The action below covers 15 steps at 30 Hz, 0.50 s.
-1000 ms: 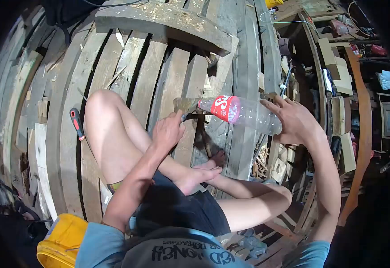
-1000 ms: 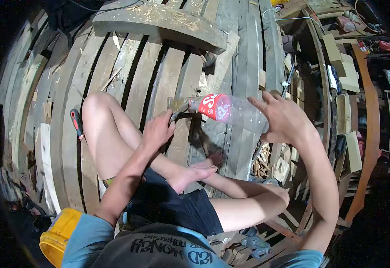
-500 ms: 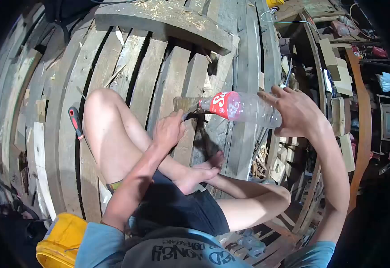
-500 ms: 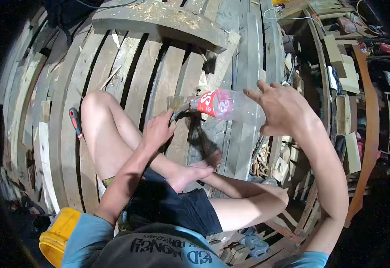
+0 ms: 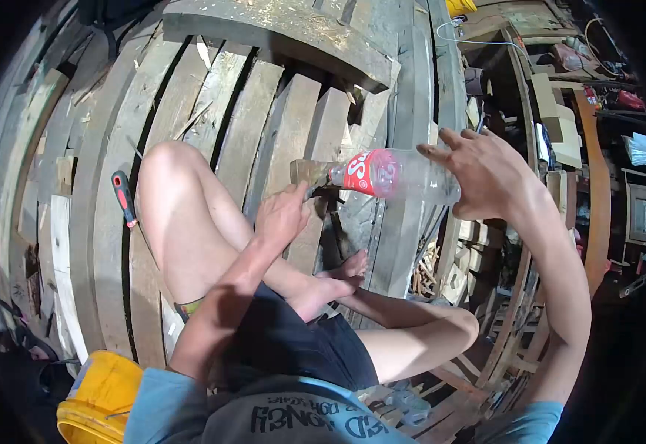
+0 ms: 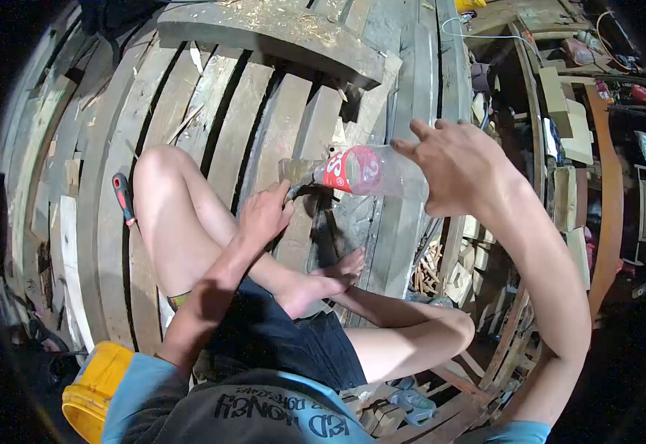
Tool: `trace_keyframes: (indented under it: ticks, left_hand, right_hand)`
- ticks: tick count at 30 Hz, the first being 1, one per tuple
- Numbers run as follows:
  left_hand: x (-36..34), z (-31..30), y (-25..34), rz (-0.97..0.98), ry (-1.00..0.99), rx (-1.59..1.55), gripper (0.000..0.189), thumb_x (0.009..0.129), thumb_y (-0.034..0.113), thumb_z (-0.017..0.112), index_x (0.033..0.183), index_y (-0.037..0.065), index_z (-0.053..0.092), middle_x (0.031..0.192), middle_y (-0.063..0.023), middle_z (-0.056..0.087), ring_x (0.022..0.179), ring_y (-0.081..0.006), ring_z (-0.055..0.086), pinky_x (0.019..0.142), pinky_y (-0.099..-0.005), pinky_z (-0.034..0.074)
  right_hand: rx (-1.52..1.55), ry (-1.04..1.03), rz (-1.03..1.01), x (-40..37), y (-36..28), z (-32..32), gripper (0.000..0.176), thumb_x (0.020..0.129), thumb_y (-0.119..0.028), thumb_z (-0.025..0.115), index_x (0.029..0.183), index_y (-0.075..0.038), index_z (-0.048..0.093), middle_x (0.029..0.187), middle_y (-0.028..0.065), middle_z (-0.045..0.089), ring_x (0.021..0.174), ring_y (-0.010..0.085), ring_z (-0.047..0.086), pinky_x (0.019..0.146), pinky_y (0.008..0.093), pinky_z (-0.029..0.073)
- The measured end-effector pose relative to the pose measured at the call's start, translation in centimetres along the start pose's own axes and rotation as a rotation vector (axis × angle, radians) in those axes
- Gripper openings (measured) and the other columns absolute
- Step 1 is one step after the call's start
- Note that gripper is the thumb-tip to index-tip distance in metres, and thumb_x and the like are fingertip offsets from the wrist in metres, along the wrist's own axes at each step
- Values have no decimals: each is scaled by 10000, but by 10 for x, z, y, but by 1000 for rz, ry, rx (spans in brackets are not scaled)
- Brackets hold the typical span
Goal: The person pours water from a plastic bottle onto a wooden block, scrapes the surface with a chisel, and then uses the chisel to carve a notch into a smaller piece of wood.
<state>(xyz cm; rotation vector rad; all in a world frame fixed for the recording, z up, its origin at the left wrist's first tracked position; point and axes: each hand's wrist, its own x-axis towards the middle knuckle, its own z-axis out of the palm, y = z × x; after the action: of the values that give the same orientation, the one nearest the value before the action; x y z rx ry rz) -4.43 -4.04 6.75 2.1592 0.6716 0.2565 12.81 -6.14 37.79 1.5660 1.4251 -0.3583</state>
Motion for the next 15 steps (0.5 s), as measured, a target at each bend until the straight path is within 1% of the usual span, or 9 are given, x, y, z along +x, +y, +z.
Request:
trace_keyframes:
  ticks: [2, 6, 9, 12, 14, 15]
  left_hand:
    - [-2, 1, -1, 17, 42, -8, 251, 783, 120, 576, 1008, 30, 509, 843, -194, 609, 748, -391, 643, 682, -498, 519]
    - [-3, -4, -1, 11, 18, -12, 272, 769, 116, 581, 1018, 31, 513, 844, -195, 608, 754, -391, 643, 682, -497, 520]
    - [-4, -5, -1, 6, 29, -22, 295, 746, 97, 593, 1022, 33, 513, 844, -194, 608, 754, -391, 644, 679, -493, 521]
    - [-5, -6, -2, 26, 46, -28, 304, 734, 78, 604, 1020, 33, 513, 850, -191, 609, 753, -391, 645, 676, -488, 523]
    - [-5, -7, 0, -3, 25, -17, 314, 733, 79, 623, 1025, 37, 517, 848, -187, 608, 752, -389, 645, 676, -485, 523]
    - [-4, -9, 1, -3, 7, -16, 319, 742, 99, 638, 1030, 39, 515, 849, -187, 608, 759, -389, 645, 678, -486, 522]
  right_hand:
    - [-65, 13, -3, 2, -3, -4, 828, 604, -220, 779, 1373, -122, 490, 1215, 117, 564, 1040, 275, 600, 899, 378, 506]
    - [-46, -30, 2, 7, -6, -9, 800, 615, -209, 769, 1365, -126, 502, 1220, 113, 563, 1054, 264, 594, 900, 375, 506]
    - [-83, 22, -11, 8, -9, -3, 797, 612, -199, 753, 1366, -125, 502, 1173, 114, 574, 1045, 265, 598, 880, 374, 518]
    - [-57, -32, -5, 9, -10, -8, 790, 616, -210, 751, 1362, -124, 507, 1145, 113, 581, 1037, 268, 602, 871, 376, 523]
    - [-55, -30, 11, 9, -12, -9, 790, 614, -212, 753, 1360, -123, 509, 1143, 114, 582, 1021, 270, 607, 870, 376, 523]
    - [-68, 19, -1, 9, -11, -7, 792, 607, -210, 753, 1357, -123, 512, 1139, 114, 581, 1012, 271, 610, 867, 377, 525]
